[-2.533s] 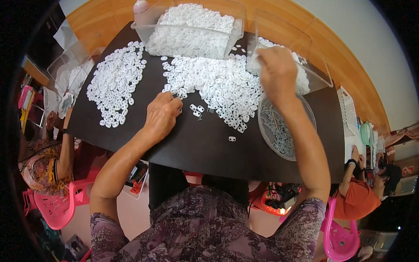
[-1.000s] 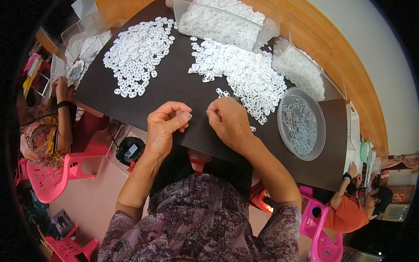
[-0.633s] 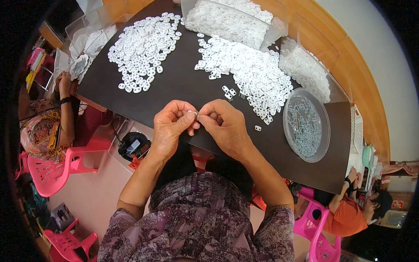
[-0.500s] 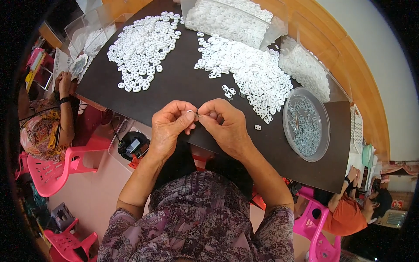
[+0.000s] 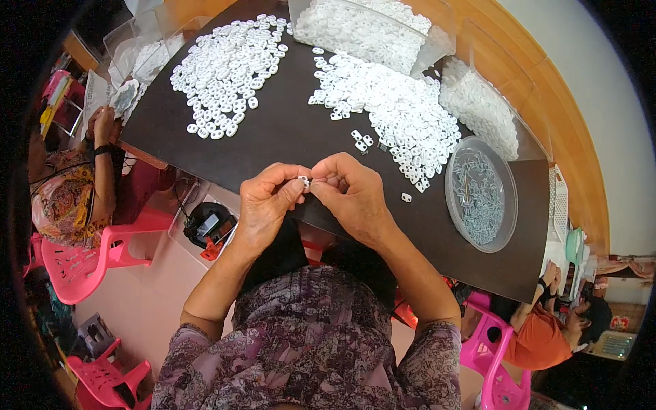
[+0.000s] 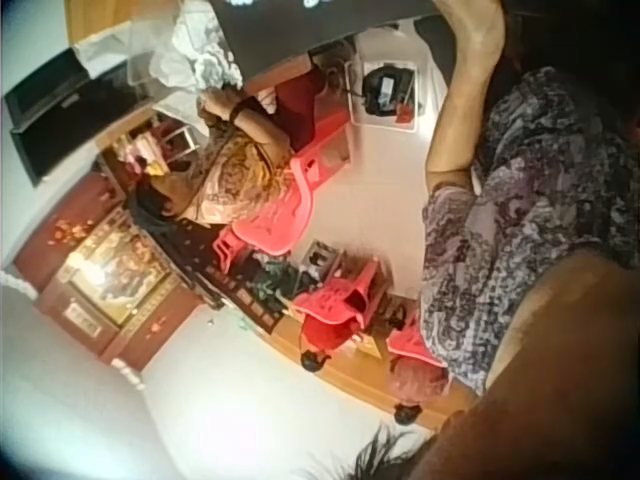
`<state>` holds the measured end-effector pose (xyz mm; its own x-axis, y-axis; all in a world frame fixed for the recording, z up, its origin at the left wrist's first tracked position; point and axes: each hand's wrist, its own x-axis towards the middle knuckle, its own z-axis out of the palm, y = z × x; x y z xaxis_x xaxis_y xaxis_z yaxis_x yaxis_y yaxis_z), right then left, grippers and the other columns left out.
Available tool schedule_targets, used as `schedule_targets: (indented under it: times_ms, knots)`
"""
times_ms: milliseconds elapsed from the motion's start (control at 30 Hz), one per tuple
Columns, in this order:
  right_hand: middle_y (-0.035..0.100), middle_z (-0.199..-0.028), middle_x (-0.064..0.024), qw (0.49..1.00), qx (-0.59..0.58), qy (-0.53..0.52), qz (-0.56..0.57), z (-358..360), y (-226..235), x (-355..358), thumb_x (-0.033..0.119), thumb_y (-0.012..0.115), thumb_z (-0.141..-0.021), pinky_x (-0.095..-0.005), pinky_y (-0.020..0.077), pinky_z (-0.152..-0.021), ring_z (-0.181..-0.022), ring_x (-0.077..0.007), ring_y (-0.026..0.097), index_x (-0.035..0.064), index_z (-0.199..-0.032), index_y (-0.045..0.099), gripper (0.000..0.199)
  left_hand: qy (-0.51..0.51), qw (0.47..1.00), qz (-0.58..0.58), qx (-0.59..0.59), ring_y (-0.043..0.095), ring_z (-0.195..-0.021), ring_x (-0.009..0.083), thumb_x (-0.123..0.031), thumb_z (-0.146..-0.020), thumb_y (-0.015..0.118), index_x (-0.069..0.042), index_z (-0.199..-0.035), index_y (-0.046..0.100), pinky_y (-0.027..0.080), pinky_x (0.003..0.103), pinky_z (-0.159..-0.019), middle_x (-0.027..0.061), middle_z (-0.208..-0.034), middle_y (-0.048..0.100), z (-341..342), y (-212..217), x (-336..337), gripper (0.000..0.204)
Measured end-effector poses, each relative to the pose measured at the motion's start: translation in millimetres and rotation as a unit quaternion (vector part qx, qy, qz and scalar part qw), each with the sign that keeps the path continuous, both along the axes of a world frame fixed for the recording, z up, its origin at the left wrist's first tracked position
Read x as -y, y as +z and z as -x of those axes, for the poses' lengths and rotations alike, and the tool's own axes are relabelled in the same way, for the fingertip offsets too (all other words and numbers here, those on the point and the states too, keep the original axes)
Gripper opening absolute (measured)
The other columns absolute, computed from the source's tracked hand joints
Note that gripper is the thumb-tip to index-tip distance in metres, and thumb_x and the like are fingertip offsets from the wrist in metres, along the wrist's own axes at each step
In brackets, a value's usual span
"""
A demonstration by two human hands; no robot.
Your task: Manually sorting small white plastic components at a workstation.
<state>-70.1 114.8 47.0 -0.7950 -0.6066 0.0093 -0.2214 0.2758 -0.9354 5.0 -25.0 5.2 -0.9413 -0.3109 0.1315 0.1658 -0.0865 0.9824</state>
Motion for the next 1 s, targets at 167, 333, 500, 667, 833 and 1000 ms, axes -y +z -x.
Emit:
schedule_targets:
  times_ms: [167,333,500,667,833,1000]
  knots:
    - [0.062,-0.084,-0.0009,1.0,-0.009,0.011,-0.004,1.3,-3.3,-1.6,0.002,0.065,-0.079,-0.0201,0.0454,-0.07,-0.076,-0.0051,0.056,0.0006,-0.092,0.061,0.013,0.039,0.992,0.121,-0.02,0.054,-0.065,0.0139,0.0,-0.084,0.058,0.002,-0.092,0.063,0.043,0.025,-0.057,0.006,-0.076,0.055,-0.9,1.1,-2.5,0.009]
    - [0.062,-0.082,-0.0016,0.998,0.052,-0.003,0.039,2.5,-6.3,-1.8,0.0,0.066,-0.077,-0.0201,0.0464,-0.068,-0.074,-0.0058,0.057,0.0011,-0.089,0.061,0.013,0.065,0.983,0.169,-0.04,0.055,-0.063,0.0246,0.002,-0.081,0.059,0.0,-0.088,0.062,0.043,0.032,-0.057,0.0119,-0.073,0.056,-2.1,2.1,-8.1,0.007]
    - [0.063,-0.079,-0.0017,0.997,0.062,-0.018,0.05,2.6,-9.6,-0.3,0.0,0.066,-0.077,-0.0196,0.0461,-0.066,-0.072,-0.0058,0.057,0.0008,-0.089,0.061,0.013,0.069,0.987,0.144,-0.027,0.056,-0.06,0.0192,0.003,-0.082,0.059,0.003,-0.089,0.062,0.043,0.03,-0.054,0.0101,-0.072,0.057,-1.1,3.7,-11.8,0.009]
    - [0.063,-0.079,-0.0025,0.995,0.075,-0.025,0.064,3.9,-5.8,3.6,0.001,0.064,-0.079,-0.0196,0.0459,-0.066,-0.072,-0.0059,0.058,0.0005,-0.089,0.061,0.01,0.032,0.998,-0.026,0.047,0.054,-0.061,0.0085,-0.002,-0.086,0.058,0.003,-0.095,0.064,0.043,0.021,-0.053,0.004,-0.075,0.061,1.4,4.2,-6.5,0.012]
    - [0.063,-0.08,-0.0039,0.996,0.053,-0.002,0.076,4.4,-7.9,1.9,0.001,0.059,-0.083,-0.0207,0.0467,-0.067,-0.073,-0.0069,0.058,-0.0016,-0.09,0.06,0.008,0.023,0.993,-0.089,0.08,0.053,-0.064,0.005,-0.006,-0.088,0.058,0.004,-0.098,0.064,0.042,0.017,-0.054,0.0024,-0.078,0.062,2.9,3.8,-7.8,0.015]
    - [0.063,-0.079,-0.0041,0.998,0.021,-0.003,0.061,4.0,-15.4,5.2,0.001,0.057,-0.084,-0.0213,0.047,-0.068,-0.074,-0.0074,0.058,-0.0022,-0.087,0.058,0.005,0.04,0.995,-0.058,0.067,0.053,-0.064,0.0047,-0.005,-0.088,0.057,0.004,-0.098,0.064,0.042,0.018,-0.054,0.0015,-0.077,0.062,4.7,5.7,-9.9,0.015]
